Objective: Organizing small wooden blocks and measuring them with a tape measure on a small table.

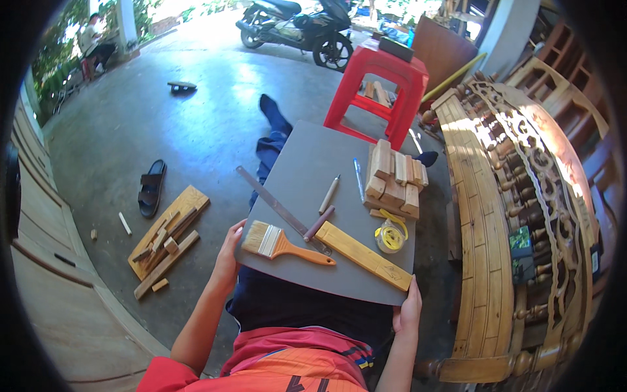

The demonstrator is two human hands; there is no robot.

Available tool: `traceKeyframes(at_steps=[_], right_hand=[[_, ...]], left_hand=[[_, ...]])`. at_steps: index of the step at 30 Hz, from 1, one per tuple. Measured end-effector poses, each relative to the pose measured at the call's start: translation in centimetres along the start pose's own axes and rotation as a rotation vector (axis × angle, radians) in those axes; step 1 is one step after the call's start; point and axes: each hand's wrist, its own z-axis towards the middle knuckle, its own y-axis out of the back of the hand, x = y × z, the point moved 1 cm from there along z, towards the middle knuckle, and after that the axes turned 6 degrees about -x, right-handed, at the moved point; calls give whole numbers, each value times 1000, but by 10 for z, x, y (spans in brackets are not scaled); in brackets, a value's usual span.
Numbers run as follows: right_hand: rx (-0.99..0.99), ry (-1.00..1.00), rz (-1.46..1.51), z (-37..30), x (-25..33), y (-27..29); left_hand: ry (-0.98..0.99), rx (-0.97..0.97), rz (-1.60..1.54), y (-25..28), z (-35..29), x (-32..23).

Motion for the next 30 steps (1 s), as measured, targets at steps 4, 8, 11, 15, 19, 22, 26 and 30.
traceKeyframes(at_steps=[4,8,11,15,19,22,26,30], right_hand=[[-23,8,-20,6,-5,4],[-39,6,-21,4,-2,1],[-7,9,-6,7,-4,5],[6,4,4,5,-2,0],[28,19,14,7,-6,5],[14,-3,-5,7,-3,3],[35,-3,13,9,-3,6],[38,26,38,6,-2,3]], left_hand=[[68,-10,-53,-1,-3,-5],[53,10,-67,0,-4,-10],[59,15,-78,2,-3,-8],[69,35,-134,3,-3,-7],[229,99,-385,11,3,4],[315,160,-634,12,14,16],[437,264,-884,7,38,28],[470,295,-939,-4,83,63]])
